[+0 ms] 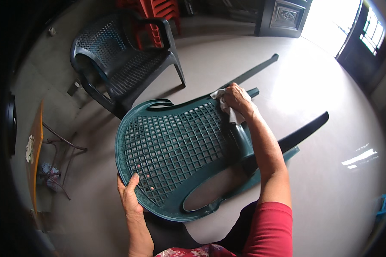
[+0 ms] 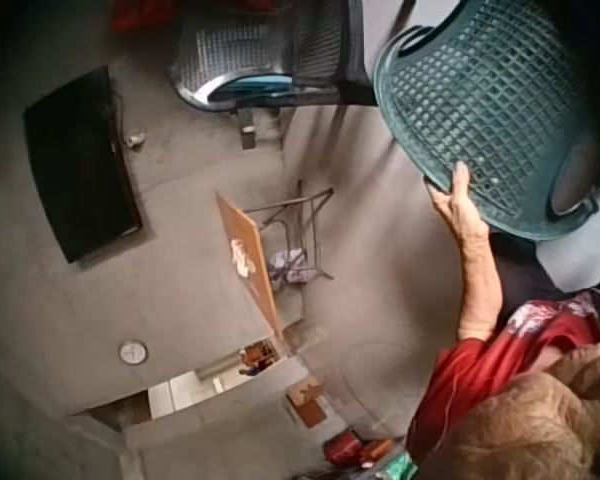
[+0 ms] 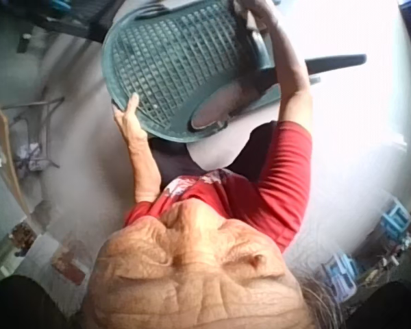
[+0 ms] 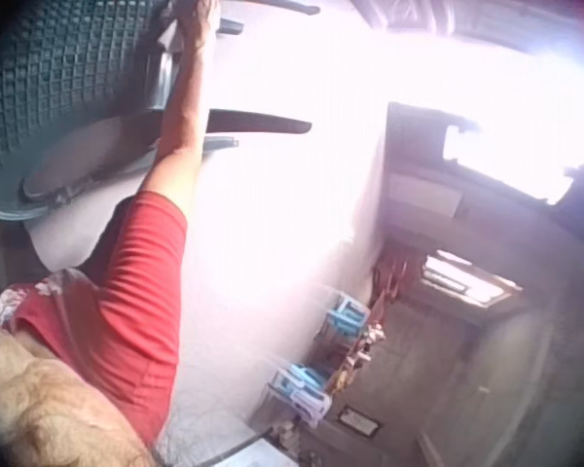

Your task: The person wipes a green plastic chair with a white cloth, cleaning the seat, backrest, and legs. They then flip the chair over to clean the underside before moving on to a black plastic chair and wiping its surfaces.

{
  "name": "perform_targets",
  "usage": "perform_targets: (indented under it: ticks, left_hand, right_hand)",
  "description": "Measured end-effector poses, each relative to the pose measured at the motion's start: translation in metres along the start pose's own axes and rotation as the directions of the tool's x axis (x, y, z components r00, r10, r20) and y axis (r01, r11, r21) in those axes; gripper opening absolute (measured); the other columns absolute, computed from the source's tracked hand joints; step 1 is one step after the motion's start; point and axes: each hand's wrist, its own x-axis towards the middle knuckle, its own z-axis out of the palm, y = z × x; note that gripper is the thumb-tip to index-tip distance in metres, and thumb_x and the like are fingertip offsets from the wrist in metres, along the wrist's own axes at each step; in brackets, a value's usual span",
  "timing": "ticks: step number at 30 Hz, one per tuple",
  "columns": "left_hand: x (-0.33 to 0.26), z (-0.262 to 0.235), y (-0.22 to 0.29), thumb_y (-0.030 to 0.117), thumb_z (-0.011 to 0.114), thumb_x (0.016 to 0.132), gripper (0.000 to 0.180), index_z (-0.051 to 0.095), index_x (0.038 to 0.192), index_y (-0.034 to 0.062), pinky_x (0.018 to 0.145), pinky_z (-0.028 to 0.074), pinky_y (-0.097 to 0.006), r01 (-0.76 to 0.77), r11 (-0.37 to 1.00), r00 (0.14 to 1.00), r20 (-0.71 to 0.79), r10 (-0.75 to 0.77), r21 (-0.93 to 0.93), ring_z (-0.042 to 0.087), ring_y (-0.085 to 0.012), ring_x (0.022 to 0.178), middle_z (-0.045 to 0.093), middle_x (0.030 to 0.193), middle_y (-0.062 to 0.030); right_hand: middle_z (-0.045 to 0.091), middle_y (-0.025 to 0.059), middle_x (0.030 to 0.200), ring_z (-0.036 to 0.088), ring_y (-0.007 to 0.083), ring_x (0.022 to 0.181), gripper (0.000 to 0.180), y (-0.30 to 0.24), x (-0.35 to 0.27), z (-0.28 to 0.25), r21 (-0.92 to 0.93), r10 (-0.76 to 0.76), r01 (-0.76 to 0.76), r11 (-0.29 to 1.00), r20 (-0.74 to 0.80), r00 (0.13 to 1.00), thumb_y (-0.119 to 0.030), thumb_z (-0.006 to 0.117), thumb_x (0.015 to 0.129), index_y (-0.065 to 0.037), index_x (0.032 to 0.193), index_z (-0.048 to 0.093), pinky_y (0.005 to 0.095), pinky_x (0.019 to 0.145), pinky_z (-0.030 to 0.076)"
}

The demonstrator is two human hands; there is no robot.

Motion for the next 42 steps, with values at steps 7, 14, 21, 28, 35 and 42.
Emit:
perform_targets:
  ticks: [7,14,21,28,35,42]
  left_hand:
    - [-0.005,0.006,0.003,-0.003,0.058,0.084,0.036,0.054,0.120,0.0010,0.089,0.047,-0.033,0.012,1.000,0.998,-0.059,-0.013,-0.020,0.059,-0.0171,0.097,0.062,0.110,-0.0064]
    - [-0.003,0.001,0.000,0.001,0.057,0.087,0.035,0.052,0.122,0.0019,0.075,0.056,-0.032,-0.019,1.000,0.997,-0.078,0.020,0.005,0.064,-0.0181,0.087,0.063,0.107,-0.0083]
    - [-0.002,0.004,0.001,-0.001,0.056,0.085,0.038,0.052,0.123,0.0012,0.082,0.053,-0.033,0.018,0.999,0.999,-0.040,-0.019,-0.037,0.062,-0.0186,0.092,0.062,0.110,-0.0081]
    - [-0.003,0.007,0.005,0.001,0.056,0.086,0.037,0.053,0.123,0.0006,0.079,0.054,-0.032,0.020,1.000,0.998,-0.056,-0.021,-0.007,0.062,-0.0178,0.090,0.062,0.109,-0.0078]
    - [-0.003,0.004,0.004,0.003,0.058,0.088,0.038,0.052,0.125,0.0024,0.075,0.057,-0.031,0.056,0.998,0.997,-0.060,-0.057,-0.012,0.064,-0.0185,0.090,0.063,0.111,-0.0081]
    - [-0.003,0.009,0.004,0.005,0.059,0.087,0.038,0.053,0.125,0.0013,0.079,0.054,-0.031,0.044,0.999,0.997,-0.063,-0.044,-0.004,0.062,-0.0185,0.093,0.062,0.112,-0.0086]
  right_hand:
    - [0.065,0.0101,0.069,0.064,0.0241,0.068,0.015,-0.017,-0.052,-0.047,-0.005,-0.079,0.086,0.996,0.367,0.927,-0.015,0.061,0.073,-0.004,0.075,0.071,0.0338,0.066,0.048]
    - [0.067,0.0179,0.073,0.068,0.0291,0.069,0.026,-0.076,-0.099,-0.108,-0.049,0.146,-0.185,0.982,0.815,0.561,-0.026,0.060,0.069,-0.003,0.074,0.072,0.0411,0.060,0.052]
    - [0.062,0.0140,0.069,0.063,0.0246,0.067,0.029,-0.079,-0.119,-0.129,0.004,0.253,-0.392,0.920,0.758,0.601,-0.026,0.056,0.074,0.000,0.075,0.068,0.0360,0.066,0.051]
    - [0.066,0.0110,0.073,0.065,0.0238,0.064,0.028,-0.010,-0.138,-0.150,-0.458,0.608,-0.413,0.787,0.685,0.401,-0.030,0.062,0.071,-0.005,0.080,0.073,0.0373,0.064,0.053]
    - [0.066,0.0110,0.071,0.065,0.0247,0.063,0.029,0.065,-0.193,-0.133,-0.421,0.765,-0.652,0.630,0.481,0.429,-0.031,0.063,0.073,-0.005,0.081,0.073,0.0394,0.064,0.053]
    - [0.066,0.0109,0.069,0.066,0.0256,0.062,0.030,-0.010,-0.172,-0.119,-0.288,0.614,-0.574,0.767,0.590,0.524,-0.031,0.063,0.074,-0.004,0.083,0.072,0.0415,0.064,0.053]
